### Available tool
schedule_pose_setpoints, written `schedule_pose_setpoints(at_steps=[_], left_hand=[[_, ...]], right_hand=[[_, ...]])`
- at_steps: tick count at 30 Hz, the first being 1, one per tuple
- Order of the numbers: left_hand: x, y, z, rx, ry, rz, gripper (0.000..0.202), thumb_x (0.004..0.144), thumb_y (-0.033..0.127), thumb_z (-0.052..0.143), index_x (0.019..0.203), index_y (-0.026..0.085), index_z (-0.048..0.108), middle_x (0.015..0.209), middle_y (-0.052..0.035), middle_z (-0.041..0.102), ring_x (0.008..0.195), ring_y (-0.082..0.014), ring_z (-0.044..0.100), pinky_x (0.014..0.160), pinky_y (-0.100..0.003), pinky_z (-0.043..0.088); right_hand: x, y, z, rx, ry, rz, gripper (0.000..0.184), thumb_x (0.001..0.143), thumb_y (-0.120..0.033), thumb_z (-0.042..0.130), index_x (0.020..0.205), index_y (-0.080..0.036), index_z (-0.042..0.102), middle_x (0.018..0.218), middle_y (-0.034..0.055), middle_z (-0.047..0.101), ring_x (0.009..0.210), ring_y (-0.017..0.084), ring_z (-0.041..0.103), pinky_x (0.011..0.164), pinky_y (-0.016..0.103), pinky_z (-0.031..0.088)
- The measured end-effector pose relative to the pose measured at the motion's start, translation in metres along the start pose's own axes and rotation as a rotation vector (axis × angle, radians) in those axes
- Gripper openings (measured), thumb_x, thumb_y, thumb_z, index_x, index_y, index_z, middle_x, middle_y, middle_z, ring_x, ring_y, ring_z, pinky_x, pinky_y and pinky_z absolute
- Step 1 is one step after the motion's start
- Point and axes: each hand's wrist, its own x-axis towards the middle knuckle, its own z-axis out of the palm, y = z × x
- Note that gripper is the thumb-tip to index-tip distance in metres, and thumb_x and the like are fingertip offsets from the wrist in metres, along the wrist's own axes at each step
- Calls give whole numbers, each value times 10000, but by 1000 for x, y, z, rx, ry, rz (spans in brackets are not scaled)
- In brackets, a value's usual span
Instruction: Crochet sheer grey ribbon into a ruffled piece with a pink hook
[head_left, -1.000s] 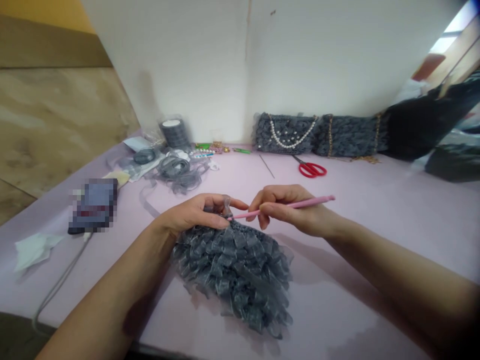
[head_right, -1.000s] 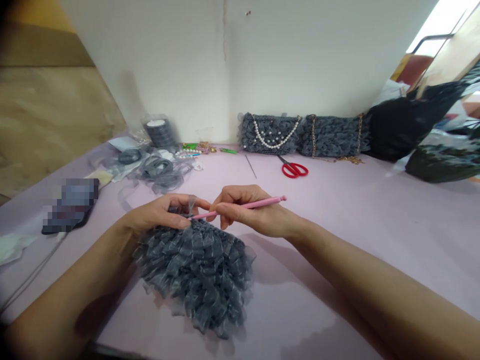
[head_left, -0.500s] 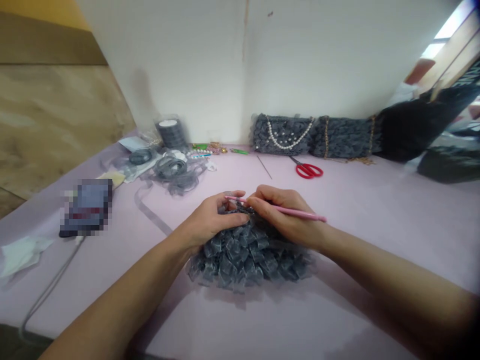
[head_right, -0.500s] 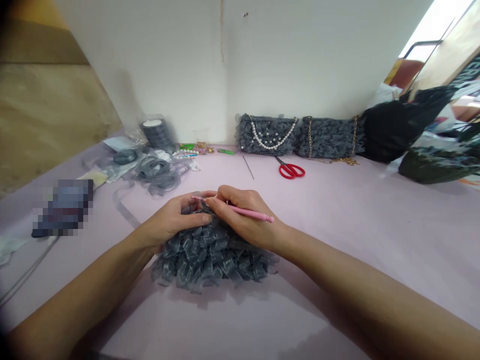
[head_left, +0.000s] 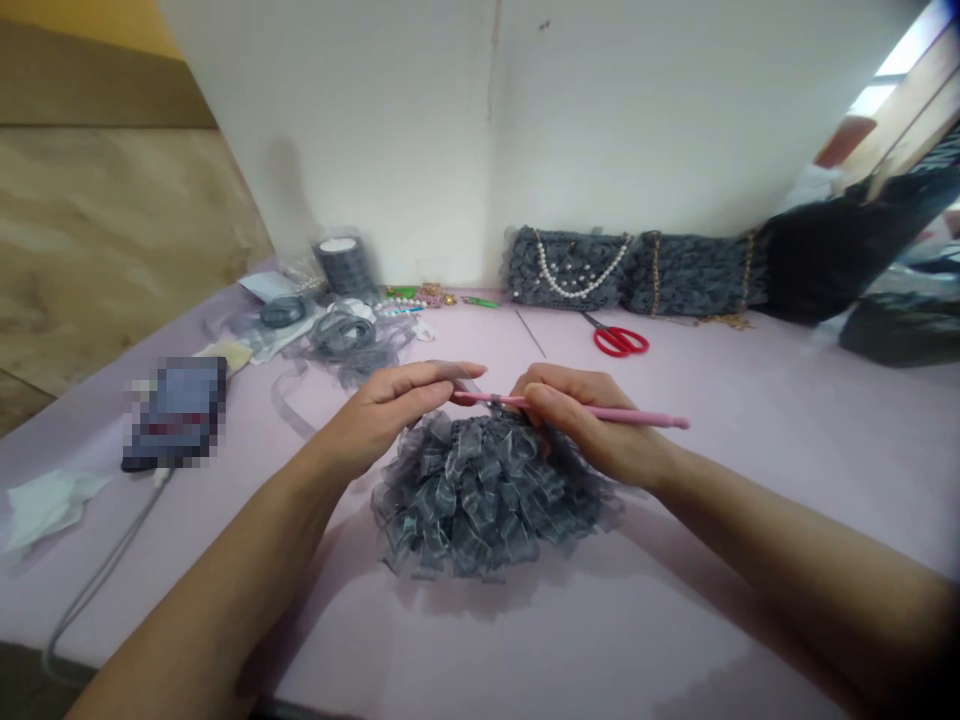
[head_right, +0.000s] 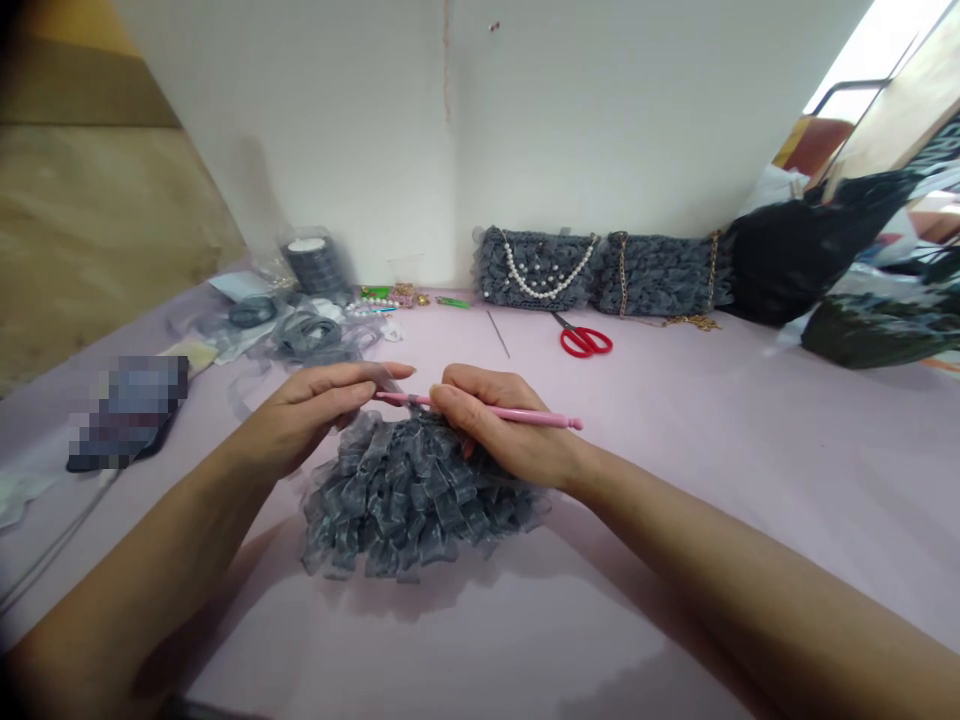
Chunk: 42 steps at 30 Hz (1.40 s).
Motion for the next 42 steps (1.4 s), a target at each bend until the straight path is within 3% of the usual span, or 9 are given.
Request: schedule_pose_setpoints(at_steps=[3,8,11,17,20,24,31,38,42], left_hand=[[0,1,-2,39,7,20,393,935,325,528,1313,240,590,1014,-49,714,826,-136,592,707,-240,416],[0,-3,10,-88,-57,-43,511,919,311,568,1416,271,460,921,-32,703,897,-154,611,831,-275,424],[-2,-4,20,-163,-89,-91,528,901,292,597,1409,307,457,826,4,648,790,-123,573,762,-256,416],[-3,-3,27,-303,-96,-133,632,847,320,667,1423,288,410,824,1,591,694,-110,533,653,-246,398],[-2,-2,25,-276,-88,-118,709,798,263,724,1427,294,398,772,32,530,694,-92,493,651,-223,377],[-2,-2,21,-172,-73,-83,740,779,207,729,1433,290,394,841,14,557,782,-110,513,700,-230,394],[-2,0,16,-85,-35,-42,763,779,177,696,1457,247,352,839,6,586,742,-114,521,657,-231,389],[-3,1,25,-217,14,-115,565,836,307,653,1371,252,479,754,17,572,665,-112,510,598,-230,370],[-3,0,36,-129,81,-143,575,817,437,657,1330,210,531,739,-10,610,671,-153,545,598,-261,397]], right_hand=[[-1,1,-1,-11,-4,-11,360,970,-423,443,714,-181,511,638,-21,493,580,98,470,518,229,352],[-1,0,-2,-81,-27,-37,368,971,-437,424,717,-180,494,636,-22,464,574,97,427,505,231,313],[-1,-1,-2,-109,-55,-35,363,961,-445,427,724,-179,497,638,-23,446,565,97,399,493,233,295],[0,-2,-4,-116,-46,-57,354,962,-439,428,746,-176,528,655,-15,470,581,99,422,504,232,319],[1,-4,-7,-113,-51,-81,349,963,-422,431,741,-177,538,631,-16,487,569,99,449,505,233,331],[1,-8,-13,-101,-111,-98,329,969,-379,427,765,-173,583,637,0,556,580,112,508,529,243,373],[3,-12,-22,-106,-203,-102,264,958,-314,450,846,-180,648,700,11,642,640,127,584,582,250,436],[2,-9,-16,-109,-131,-71,289,982,-328,413,860,-180,630,689,11,662,649,140,616,610,270,460],[1,-9,-10,-130,-148,-51,292,978,-344,414,821,-179,596,684,14,665,634,138,616,591,264,452]])
